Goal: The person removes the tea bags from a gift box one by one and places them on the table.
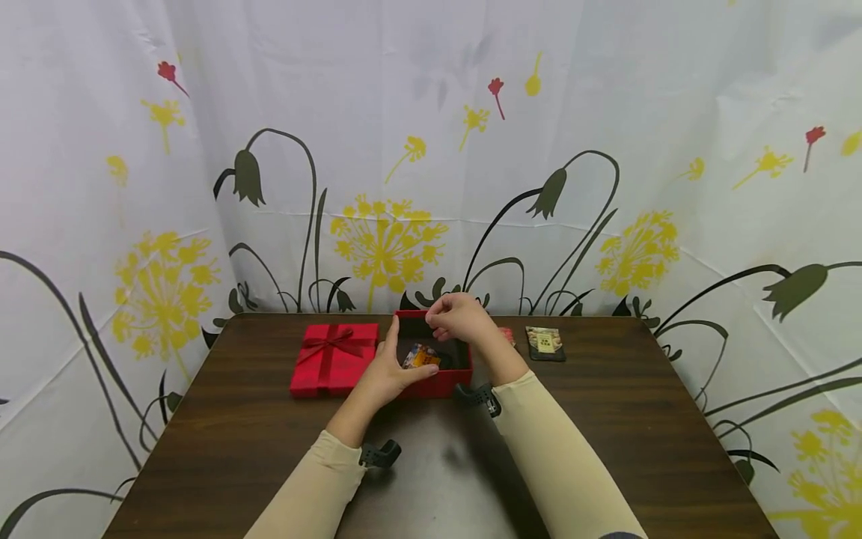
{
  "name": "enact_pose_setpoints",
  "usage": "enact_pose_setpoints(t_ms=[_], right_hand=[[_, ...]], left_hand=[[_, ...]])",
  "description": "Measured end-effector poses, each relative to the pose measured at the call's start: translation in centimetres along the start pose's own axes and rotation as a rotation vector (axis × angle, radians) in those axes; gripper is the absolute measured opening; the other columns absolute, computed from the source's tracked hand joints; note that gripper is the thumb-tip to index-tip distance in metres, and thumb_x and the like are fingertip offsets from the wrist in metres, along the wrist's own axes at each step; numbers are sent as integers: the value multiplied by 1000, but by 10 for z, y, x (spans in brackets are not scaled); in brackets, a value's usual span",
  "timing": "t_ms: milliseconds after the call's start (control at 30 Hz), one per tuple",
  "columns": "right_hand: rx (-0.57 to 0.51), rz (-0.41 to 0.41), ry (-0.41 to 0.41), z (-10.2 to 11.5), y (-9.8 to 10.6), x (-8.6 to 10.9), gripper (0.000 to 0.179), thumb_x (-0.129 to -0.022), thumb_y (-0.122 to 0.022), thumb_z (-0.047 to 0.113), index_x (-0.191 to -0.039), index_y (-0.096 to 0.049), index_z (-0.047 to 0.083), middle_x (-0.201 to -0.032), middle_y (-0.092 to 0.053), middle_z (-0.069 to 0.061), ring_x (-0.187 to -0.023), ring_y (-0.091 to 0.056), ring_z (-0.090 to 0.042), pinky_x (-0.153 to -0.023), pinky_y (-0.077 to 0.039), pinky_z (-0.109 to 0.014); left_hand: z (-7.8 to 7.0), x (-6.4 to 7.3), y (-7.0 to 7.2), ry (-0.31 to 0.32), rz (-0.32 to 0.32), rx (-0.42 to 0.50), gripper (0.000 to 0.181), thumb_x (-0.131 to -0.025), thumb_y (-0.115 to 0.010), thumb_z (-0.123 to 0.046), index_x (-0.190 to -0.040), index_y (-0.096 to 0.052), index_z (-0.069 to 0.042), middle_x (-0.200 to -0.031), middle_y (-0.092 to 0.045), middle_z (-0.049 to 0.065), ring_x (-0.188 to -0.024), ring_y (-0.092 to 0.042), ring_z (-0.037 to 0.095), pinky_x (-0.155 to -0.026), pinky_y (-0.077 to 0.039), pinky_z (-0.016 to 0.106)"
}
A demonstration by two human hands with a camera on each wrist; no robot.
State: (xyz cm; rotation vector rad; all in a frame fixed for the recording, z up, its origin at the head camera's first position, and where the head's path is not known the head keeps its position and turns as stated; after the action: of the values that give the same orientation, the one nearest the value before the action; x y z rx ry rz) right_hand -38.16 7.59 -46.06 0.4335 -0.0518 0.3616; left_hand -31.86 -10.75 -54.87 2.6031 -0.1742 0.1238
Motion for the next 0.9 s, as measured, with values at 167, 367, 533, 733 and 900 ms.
enact_pose_setpoints(t_ms=[167, 367, 533, 733, 900], right_hand=[[205, 57, 23, 7, -4, -18, 9, -103, -74, 11, -98, -77, 4, -100, -78, -18, -74, -74, -17, -80, -68, -40], [372, 197, 49, 6, -5, -35, 10, -103, -73, 12, -96, -78, 6, -95, -77, -7, -85, -76, -20, -80, -66, -33], [502, 299, 46, -8, -11, -42, 8, -101, -76, 16, -99, -81, 10, -98, -78, -1, -87, -69, -15, -80, -59, -29], [523, 338, 44, -22, -16, -46, 11, -100, -78, 19, -107, -82, 12, -107, -78, -1, -93, -67, -14, -88, -59, -34], [477, 346, 65, -26, -18, -49, 20, -101, -76, 17, -116, -81, 6, -109, -79, -2, -98, -69, -18, -93, -60, -37]], left_hand=[[0, 1, 0, -5, 1, 13, 143, -75, -87, -78, -176, 7, -39, -182, -14, 20, -161, -34, 52, -122, -35, 77], [0, 2, 0, -1, 3, 27, 145, -74, -88, -78, -176, 6, -39, -182, -15, 19, -159, -36, 51, -121, -36, 76], [2, 3, 0, -10, -2, 22, 140, -78, -88, -73, -176, 7, -39, -182, -13, 20, -162, -30, 52, -122, -34, 77], [0, 2, -1, -2, 6, 9, 137, -81, -87, -70, -175, 8, -42, -181, -14, 22, -164, -26, 53, -122, -34, 78], [0, 1, -1, -16, -2, 31, 134, -84, -89, -62, -175, 7, -41, -179, -18, 22, -162, -31, 51, -123, -34, 77]])
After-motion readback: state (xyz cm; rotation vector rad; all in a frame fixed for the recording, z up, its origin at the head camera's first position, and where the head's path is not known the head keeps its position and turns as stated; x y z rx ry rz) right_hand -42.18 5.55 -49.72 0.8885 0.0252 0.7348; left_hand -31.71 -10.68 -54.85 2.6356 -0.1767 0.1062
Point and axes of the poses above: each hand's wrist, its own x-axis away from the middle knuckle, its own y-axis out of the back of the hand, z = x × y, the point moved 3 cm from there along -x, towards the middle knuckle
